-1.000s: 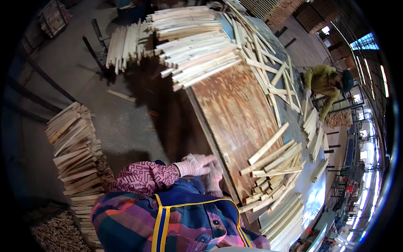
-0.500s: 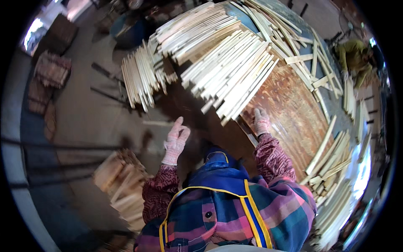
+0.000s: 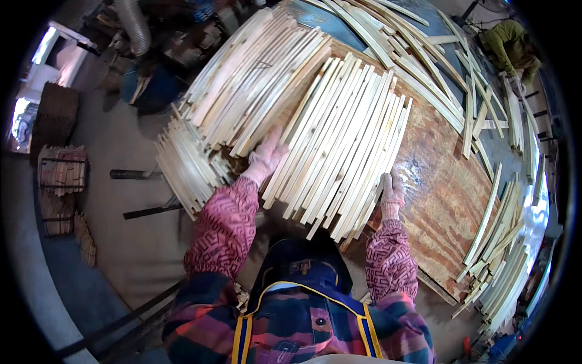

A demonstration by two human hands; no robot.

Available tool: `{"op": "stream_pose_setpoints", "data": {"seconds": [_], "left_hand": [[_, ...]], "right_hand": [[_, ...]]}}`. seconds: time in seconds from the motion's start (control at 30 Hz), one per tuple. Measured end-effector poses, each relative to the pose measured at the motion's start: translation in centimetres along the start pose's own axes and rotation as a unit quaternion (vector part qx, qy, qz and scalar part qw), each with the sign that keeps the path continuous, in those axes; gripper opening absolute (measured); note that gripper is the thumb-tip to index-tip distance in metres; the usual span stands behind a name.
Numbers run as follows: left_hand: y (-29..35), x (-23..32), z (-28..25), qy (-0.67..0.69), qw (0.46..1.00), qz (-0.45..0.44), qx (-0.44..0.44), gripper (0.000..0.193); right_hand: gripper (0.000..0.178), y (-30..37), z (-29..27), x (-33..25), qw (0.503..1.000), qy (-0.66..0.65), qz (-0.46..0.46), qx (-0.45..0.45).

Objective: The person gathers thin wooden slats from a metal table and a conveyor belt, aligns them into neat bundles, and stacks them on a metal rack. The person wears pink patterned gloves and a plaid shirt while performing the repetitive stacking task in a workshop environment.

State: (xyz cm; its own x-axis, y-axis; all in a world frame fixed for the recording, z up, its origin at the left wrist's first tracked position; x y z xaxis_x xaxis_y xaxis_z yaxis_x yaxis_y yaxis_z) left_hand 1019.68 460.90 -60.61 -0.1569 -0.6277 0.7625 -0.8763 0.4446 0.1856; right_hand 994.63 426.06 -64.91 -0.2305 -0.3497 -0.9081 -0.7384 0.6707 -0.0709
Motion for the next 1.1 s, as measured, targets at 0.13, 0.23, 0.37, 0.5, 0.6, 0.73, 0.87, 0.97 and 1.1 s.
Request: {"op": "stream_pose_setpoints", "data": {"seconds": [0.13, 0.23, 0.37, 0.5, 0.6, 0.73, 0.87, 0.97, 1.1], "left_hand": [[-6.4, 2.4, 2.7, -0.075, 0.987, -0.131, -0.054, 0.070], [-8.0, -4.6, 4.0, 0.016, 1.000, -0.005, 0.004, 0.072], [-7.4, -2.1, 4.9, 0.015, 0.998, 0.011, -0.065, 0.072], [-1.9, -7.5, 4.9, 0.049, 0.987, -0.148, -0.048, 0.071], [4.6, -10.0, 3.3, -0.111, 0.941, -0.252, -0.196, 0.066], [11.6, -23.0, 3.7, -0.018, 0.923, -0.133, -0.361, 0.059], [12.0, -16.3, 4.7, 0.449, 0.687, -0.345, -0.455, 0.055], [12.8, -15.3, 4.4, 0.375, 0.777, -0.255, -0.437, 0.052], [14.6, -20.8, 5.1, 0.343, 0.822, -0.225, -0.395, 0.054]], "right_hand": [[0.062, 2.3, 0.5, -2.7, 0.996, 0.000, -0.034, 0.087], [0.083, 2.5, 3.4, -4.4, 0.995, 0.088, -0.007, 0.054], [0.099, 5.4, 3.3, -1.5, 0.992, 0.025, 0.069, 0.099], [0.098, 9.9, 3.1, -4.0, 0.991, 0.054, 0.104, 0.062], [0.097, 15.8, 3.4, -5.0, 0.975, -0.075, 0.194, 0.078], [0.102, 22.1, 3.9, -9.1, 0.888, -0.366, 0.273, 0.053], [0.107, 24.2, 4.3, -6.1, 0.881, -0.372, 0.291, 0.030], [0.113, 24.0, 4.3, -6.0, 0.875, -0.397, 0.271, 0.050], [0.118, 26.4, 3.6, -5.7, 0.869, -0.428, 0.237, 0.069]]}}
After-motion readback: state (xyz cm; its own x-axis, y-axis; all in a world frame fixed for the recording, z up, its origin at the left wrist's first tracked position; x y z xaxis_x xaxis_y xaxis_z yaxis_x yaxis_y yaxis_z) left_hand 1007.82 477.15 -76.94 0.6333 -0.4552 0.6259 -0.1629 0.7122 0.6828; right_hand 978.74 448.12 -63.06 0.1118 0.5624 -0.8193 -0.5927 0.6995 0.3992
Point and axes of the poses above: each hand's wrist, its own y-axis away from the middle knuckle, its own z-axis out of the palm, x = y × z, the point moved 3 cm from there along -y, towards the middle knuckle, and after that the axes turned 10 degrees about -z, right-handed, at the moved point
